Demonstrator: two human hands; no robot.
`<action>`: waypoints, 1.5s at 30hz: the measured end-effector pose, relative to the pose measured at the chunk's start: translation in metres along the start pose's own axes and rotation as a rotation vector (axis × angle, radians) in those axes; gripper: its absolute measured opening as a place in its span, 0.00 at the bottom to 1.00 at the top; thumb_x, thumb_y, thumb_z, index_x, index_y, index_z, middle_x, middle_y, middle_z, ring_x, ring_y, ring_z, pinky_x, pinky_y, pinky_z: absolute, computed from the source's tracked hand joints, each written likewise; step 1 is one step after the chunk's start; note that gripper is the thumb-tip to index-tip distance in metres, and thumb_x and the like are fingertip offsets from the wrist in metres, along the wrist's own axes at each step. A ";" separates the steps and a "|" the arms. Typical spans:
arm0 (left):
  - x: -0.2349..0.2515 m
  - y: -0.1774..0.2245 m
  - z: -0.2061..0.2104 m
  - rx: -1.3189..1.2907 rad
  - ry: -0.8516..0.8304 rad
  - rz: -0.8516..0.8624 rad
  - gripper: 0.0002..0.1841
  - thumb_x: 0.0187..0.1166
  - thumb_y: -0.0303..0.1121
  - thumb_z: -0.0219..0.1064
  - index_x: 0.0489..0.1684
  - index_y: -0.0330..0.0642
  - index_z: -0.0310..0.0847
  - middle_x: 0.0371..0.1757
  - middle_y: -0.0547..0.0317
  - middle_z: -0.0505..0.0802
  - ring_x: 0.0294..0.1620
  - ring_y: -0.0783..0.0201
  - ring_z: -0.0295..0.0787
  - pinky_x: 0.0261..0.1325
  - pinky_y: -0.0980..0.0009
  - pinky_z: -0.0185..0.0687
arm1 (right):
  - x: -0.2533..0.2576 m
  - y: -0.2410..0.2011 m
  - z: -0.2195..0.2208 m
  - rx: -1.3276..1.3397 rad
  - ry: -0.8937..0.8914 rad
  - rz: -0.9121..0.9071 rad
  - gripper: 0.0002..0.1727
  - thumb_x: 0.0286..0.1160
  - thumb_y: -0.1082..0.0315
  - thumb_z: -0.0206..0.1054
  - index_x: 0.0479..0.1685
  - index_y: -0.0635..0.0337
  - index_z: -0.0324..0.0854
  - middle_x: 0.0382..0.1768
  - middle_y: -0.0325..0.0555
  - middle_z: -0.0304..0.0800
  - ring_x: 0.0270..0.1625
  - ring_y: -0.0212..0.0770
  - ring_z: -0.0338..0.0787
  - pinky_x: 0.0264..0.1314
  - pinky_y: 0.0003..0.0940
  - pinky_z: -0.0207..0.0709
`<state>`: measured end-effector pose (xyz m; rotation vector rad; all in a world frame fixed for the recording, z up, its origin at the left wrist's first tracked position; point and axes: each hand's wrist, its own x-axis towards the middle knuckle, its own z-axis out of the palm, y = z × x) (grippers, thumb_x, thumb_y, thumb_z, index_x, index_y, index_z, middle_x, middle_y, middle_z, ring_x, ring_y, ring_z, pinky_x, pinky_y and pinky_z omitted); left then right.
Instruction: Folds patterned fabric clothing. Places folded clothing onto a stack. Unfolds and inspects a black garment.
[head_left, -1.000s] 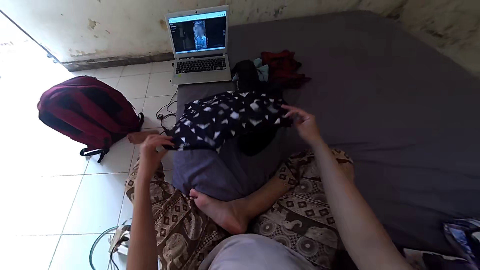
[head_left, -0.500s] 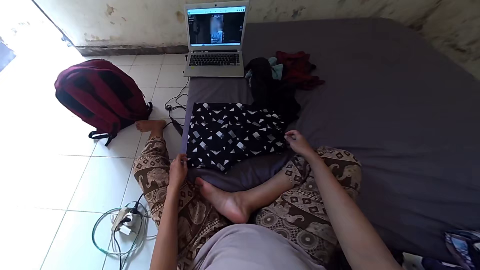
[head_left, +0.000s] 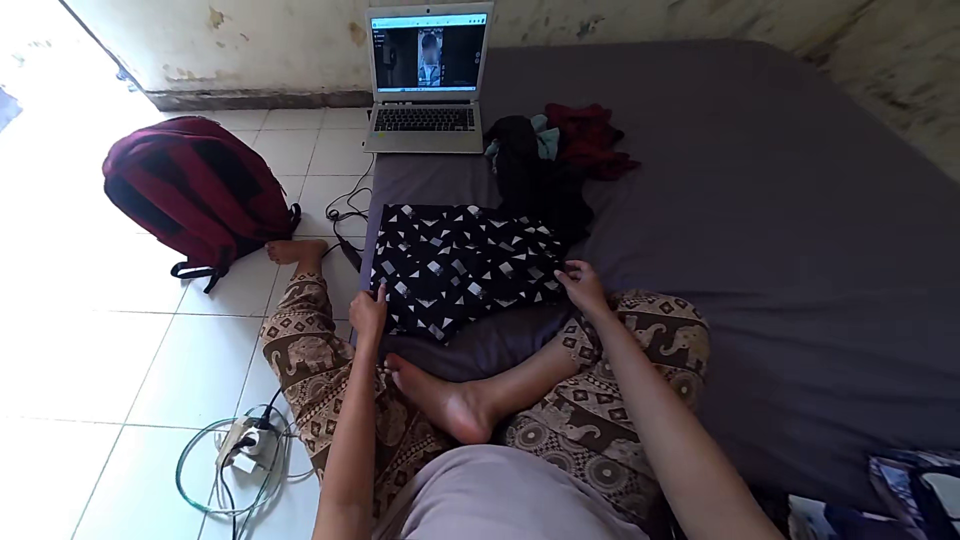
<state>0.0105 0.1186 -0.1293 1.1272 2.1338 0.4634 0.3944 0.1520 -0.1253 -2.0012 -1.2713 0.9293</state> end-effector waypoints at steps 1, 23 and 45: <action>0.005 -0.001 0.003 -0.029 0.033 0.050 0.25 0.92 0.44 0.55 0.68 0.26 0.80 0.66 0.29 0.87 0.72 0.37 0.82 0.76 0.42 0.70 | 0.002 0.001 0.000 0.017 0.000 -0.004 0.30 0.86 0.70 0.63 0.84 0.74 0.61 0.67 0.77 0.79 0.65 0.61 0.84 0.72 0.48 0.73; 0.099 0.056 -0.005 -0.180 0.035 0.164 0.21 0.89 0.34 0.60 0.69 0.24 0.78 0.65 0.27 0.87 0.71 0.38 0.83 0.77 0.47 0.70 | 0.069 -0.041 0.017 0.167 0.070 0.031 0.32 0.84 0.63 0.68 0.80 0.76 0.66 0.70 0.75 0.79 0.70 0.62 0.81 0.77 0.50 0.70; 0.148 0.055 0.041 0.248 0.156 0.542 0.26 0.93 0.44 0.48 0.88 0.47 0.68 0.91 0.46 0.66 0.93 0.33 0.50 0.84 0.20 0.31 | 0.068 -0.016 0.079 -0.695 0.292 -0.414 0.29 0.91 0.56 0.51 0.84 0.60 0.72 0.87 0.67 0.63 0.91 0.77 0.52 0.86 0.83 0.28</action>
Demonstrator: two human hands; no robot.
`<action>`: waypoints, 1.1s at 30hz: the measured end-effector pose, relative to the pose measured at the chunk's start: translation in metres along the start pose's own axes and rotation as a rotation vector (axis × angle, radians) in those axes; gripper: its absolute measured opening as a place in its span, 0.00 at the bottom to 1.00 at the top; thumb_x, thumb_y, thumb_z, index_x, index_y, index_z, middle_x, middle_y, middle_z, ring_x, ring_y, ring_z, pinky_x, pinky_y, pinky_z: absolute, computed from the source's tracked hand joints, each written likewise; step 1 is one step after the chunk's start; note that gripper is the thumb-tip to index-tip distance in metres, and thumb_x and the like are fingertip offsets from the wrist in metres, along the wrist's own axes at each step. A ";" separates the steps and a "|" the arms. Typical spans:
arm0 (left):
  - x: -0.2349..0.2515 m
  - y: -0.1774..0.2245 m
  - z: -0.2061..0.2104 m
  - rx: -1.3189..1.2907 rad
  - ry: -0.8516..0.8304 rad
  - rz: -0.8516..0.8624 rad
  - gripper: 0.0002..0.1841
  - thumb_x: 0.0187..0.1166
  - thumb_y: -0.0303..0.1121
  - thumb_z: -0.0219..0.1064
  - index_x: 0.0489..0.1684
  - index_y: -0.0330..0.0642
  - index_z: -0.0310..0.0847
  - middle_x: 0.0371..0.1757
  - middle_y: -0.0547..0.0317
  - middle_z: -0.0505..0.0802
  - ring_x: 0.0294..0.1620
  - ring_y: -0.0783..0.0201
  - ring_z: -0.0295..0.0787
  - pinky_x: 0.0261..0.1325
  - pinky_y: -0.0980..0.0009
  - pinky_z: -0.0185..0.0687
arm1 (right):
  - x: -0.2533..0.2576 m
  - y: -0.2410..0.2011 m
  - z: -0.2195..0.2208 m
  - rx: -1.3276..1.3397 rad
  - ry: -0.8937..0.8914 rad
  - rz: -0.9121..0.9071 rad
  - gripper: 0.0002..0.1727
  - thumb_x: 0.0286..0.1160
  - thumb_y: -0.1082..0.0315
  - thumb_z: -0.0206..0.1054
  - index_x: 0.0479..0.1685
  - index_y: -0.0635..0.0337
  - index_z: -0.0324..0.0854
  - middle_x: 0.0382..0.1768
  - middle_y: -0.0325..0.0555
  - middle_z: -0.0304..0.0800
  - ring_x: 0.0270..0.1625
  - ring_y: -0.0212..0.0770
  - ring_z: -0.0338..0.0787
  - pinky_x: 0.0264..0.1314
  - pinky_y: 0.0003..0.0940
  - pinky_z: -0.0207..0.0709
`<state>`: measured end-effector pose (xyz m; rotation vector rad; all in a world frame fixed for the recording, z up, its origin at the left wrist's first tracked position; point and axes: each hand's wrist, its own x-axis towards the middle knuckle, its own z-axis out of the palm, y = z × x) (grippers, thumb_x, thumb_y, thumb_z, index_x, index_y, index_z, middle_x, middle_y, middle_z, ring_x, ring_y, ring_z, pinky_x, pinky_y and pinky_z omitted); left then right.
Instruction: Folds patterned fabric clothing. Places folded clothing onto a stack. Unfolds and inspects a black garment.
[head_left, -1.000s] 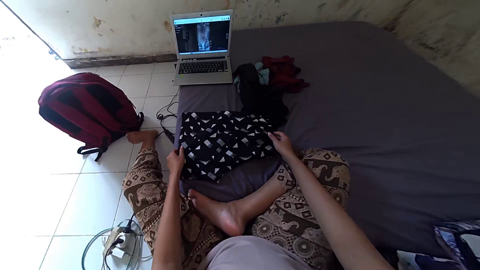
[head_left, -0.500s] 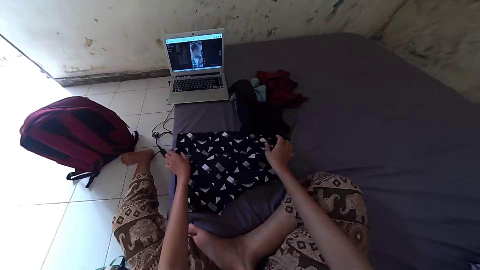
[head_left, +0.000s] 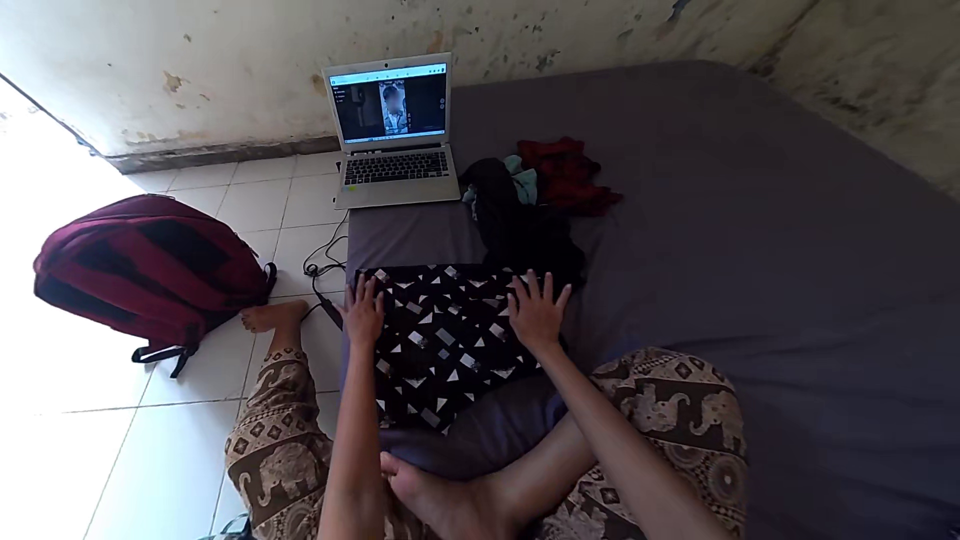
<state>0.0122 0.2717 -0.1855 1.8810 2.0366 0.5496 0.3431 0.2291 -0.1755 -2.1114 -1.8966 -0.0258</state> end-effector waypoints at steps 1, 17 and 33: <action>-0.008 -0.005 -0.004 -0.009 0.027 -0.047 0.27 0.93 0.43 0.49 0.88 0.43 0.67 0.90 0.38 0.67 0.91 0.29 0.54 0.84 0.22 0.37 | -0.006 0.001 -0.005 -0.003 -0.009 0.027 0.30 0.91 0.56 0.51 0.87 0.60 0.69 0.88 0.69 0.60 0.92 0.77 0.50 0.85 0.84 0.27; -0.172 -0.003 -0.064 -0.378 -0.155 -0.503 0.22 0.87 0.41 0.64 0.57 0.24 0.84 0.54 0.28 0.90 0.60 0.38 0.87 0.69 0.43 0.74 | -0.128 -0.076 0.016 0.302 0.015 -0.951 0.24 0.65 0.86 0.65 0.64 0.73 0.85 0.69 0.62 0.87 0.74 0.63 0.86 0.77 0.64 0.73; -0.192 -0.022 -0.061 -0.244 0.108 0.292 0.21 0.80 0.33 0.63 0.71 0.39 0.84 0.82 0.38 0.78 0.85 0.33 0.68 0.85 0.28 0.49 | -0.112 -0.093 -0.052 0.486 -0.718 -0.613 0.22 0.79 0.80 0.56 0.70 0.68 0.84 0.71 0.62 0.86 0.77 0.62 0.83 0.83 0.57 0.69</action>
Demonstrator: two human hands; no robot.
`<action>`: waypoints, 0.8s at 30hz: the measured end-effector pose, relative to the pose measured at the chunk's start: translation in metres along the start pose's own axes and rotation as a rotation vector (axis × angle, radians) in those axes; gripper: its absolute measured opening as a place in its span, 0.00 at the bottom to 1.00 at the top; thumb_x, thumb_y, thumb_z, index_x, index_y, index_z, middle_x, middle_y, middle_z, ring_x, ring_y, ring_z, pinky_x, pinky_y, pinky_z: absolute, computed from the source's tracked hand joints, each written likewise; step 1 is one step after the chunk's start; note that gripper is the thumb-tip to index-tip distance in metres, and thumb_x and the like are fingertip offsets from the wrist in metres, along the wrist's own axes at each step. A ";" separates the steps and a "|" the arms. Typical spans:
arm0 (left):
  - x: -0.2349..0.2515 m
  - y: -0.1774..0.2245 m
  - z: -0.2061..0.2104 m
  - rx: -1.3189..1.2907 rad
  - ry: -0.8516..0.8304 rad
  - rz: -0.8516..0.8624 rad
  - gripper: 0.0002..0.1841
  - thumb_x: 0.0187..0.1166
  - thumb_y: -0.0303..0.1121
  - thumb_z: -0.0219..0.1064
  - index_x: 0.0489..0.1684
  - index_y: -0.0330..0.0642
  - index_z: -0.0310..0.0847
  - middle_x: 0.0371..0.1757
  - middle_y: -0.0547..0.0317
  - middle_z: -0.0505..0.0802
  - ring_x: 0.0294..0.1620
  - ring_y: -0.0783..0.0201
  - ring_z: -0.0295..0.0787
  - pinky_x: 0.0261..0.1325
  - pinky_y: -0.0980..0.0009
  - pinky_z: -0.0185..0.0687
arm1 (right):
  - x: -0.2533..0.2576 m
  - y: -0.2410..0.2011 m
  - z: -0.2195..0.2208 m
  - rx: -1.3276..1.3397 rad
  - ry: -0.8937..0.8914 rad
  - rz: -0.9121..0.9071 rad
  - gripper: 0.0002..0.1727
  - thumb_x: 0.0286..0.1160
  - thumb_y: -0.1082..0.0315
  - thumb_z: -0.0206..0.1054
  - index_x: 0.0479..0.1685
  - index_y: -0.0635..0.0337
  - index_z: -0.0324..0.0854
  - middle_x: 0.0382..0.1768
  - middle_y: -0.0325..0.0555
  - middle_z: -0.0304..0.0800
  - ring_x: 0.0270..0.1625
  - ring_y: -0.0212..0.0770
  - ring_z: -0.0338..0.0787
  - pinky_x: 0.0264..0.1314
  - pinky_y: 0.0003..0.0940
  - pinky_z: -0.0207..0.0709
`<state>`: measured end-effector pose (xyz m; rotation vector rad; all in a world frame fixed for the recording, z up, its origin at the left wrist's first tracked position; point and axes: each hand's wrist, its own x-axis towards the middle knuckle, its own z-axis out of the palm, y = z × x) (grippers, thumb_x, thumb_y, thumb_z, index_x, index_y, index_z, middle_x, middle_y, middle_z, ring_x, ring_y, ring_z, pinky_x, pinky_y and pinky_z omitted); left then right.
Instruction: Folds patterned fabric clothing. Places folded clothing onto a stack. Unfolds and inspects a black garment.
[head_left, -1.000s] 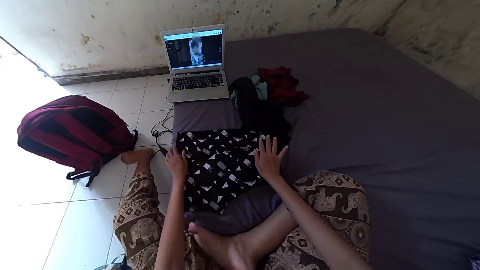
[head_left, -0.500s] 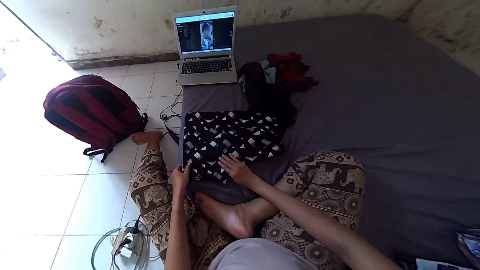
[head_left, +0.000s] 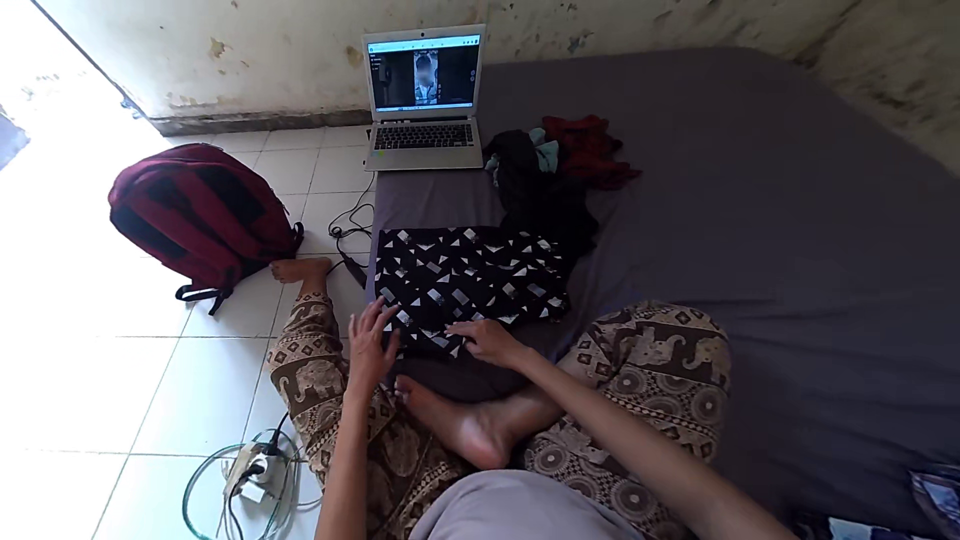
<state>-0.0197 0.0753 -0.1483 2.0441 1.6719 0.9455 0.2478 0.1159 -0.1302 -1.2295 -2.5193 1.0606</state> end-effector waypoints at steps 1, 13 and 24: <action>0.007 0.001 0.003 -0.088 -0.056 0.024 0.22 0.83 0.37 0.58 0.70 0.37 0.85 0.80 0.41 0.81 0.87 0.36 0.67 0.87 0.30 0.45 | 0.003 0.001 -0.006 0.028 -0.012 0.010 0.22 0.80 0.79 0.56 0.69 0.68 0.84 0.67 0.64 0.88 0.74 0.63 0.85 0.80 0.58 0.70; 0.077 -0.035 -0.006 -0.352 -0.380 -0.387 0.31 0.80 0.41 0.71 0.74 0.24 0.74 0.69 0.28 0.85 0.74 0.40 0.80 0.80 0.47 0.68 | 0.040 0.026 -0.022 0.657 0.317 0.508 0.21 0.91 0.65 0.58 0.63 0.79 0.79 0.62 0.69 0.85 0.63 0.49 0.84 0.73 0.44 0.71; 0.067 -0.032 0.036 -0.248 0.138 -0.566 0.17 0.91 0.32 0.56 0.50 0.22 0.85 0.37 0.38 0.92 0.38 0.54 0.87 0.52 0.56 0.79 | 0.056 0.007 -0.030 0.161 0.280 0.624 0.26 0.92 0.53 0.56 0.59 0.73 0.83 0.56 0.69 0.88 0.63 0.63 0.87 0.68 0.59 0.73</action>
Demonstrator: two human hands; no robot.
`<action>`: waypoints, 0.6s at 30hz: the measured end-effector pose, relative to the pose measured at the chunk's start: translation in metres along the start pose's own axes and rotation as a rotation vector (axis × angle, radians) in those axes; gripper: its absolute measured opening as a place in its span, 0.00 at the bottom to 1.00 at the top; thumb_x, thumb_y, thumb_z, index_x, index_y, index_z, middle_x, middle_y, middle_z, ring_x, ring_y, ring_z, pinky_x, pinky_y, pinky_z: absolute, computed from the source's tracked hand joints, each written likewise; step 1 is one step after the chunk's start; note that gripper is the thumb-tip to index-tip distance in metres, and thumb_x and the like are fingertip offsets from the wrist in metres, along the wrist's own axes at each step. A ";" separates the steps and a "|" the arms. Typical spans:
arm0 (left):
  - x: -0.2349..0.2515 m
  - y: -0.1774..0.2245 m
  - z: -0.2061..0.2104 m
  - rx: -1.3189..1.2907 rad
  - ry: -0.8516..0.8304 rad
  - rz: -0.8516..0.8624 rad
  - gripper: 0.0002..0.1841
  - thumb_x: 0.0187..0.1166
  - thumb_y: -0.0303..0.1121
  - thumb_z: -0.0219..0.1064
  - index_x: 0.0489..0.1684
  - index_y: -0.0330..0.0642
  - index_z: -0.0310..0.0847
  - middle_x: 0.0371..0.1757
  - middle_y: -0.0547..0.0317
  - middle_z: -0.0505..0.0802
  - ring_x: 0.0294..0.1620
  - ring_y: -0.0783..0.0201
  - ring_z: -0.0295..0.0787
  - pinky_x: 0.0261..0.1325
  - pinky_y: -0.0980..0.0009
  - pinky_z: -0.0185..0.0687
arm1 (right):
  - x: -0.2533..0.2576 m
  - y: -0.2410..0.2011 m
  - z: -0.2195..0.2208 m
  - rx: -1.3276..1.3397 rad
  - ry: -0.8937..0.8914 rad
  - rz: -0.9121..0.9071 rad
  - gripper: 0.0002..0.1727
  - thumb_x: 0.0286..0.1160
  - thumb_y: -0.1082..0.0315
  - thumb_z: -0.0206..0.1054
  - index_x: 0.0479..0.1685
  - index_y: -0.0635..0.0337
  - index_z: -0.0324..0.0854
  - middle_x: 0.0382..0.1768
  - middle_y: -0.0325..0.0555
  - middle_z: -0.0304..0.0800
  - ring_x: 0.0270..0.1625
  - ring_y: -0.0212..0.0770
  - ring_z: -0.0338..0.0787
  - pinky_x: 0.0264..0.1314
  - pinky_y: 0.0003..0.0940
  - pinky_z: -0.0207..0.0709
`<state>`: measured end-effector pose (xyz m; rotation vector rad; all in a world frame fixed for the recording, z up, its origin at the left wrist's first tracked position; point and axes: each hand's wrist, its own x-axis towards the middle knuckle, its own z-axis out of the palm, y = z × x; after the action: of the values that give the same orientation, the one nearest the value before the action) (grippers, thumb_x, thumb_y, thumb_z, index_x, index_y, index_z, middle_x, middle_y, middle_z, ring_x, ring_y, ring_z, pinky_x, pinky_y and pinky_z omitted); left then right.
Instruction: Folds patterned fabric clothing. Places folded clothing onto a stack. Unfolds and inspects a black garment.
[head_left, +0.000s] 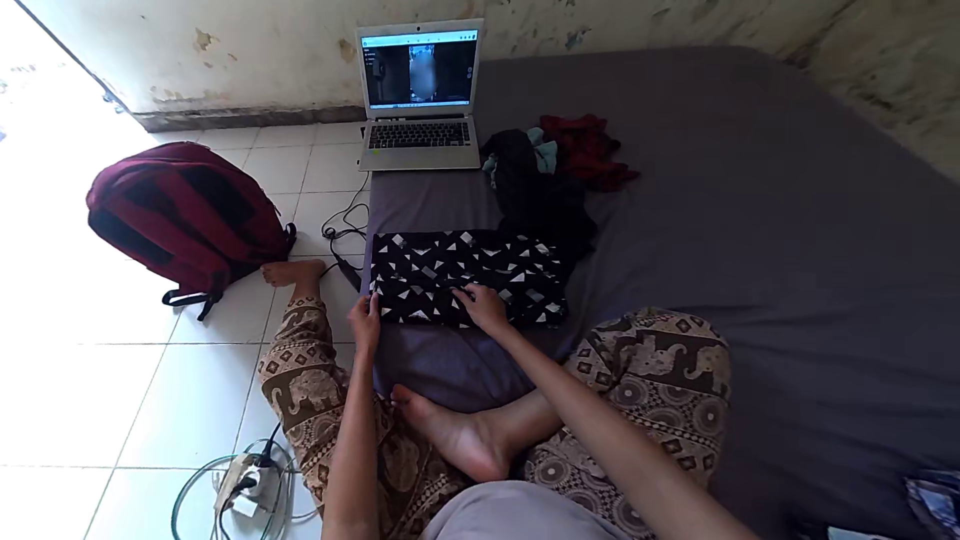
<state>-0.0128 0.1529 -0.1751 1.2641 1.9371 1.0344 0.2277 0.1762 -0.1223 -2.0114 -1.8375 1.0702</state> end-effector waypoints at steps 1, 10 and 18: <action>0.000 0.001 0.002 0.045 0.029 -0.001 0.18 0.91 0.32 0.55 0.51 0.22 0.85 0.38 0.35 0.92 0.41 0.50 0.89 0.54 0.53 0.79 | 0.000 0.001 0.002 -0.042 0.020 0.011 0.27 0.93 0.52 0.54 0.60 0.72 0.82 0.55 0.68 0.89 0.63 0.63 0.87 0.67 0.59 0.74; -0.014 -0.001 0.006 0.114 0.122 0.052 0.26 0.91 0.44 0.55 0.49 0.24 0.88 0.37 0.34 0.93 0.44 0.39 0.90 0.60 0.37 0.72 | -0.009 0.041 0.033 -0.156 0.484 -0.504 0.20 0.82 0.63 0.65 0.39 0.78 0.88 0.44 0.71 0.90 0.52 0.68 0.91 0.56 0.60 0.82; -0.006 -0.010 0.008 -0.093 0.236 0.136 0.18 0.87 0.33 0.61 0.33 0.24 0.84 0.21 0.57 0.82 0.23 0.74 0.73 0.36 0.73 0.71 | -0.024 0.023 0.030 -0.048 0.343 -0.313 0.22 0.90 0.61 0.56 0.49 0.77 0.86 0.36 0.69 0.92 0.42 0.68 0.94 0.46 0.62 0.81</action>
<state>-0.0090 0.1471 -0.1869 1.2845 1.9689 1.3805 0.2280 0.1401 -0.1488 -1.7213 -1.9156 0.5608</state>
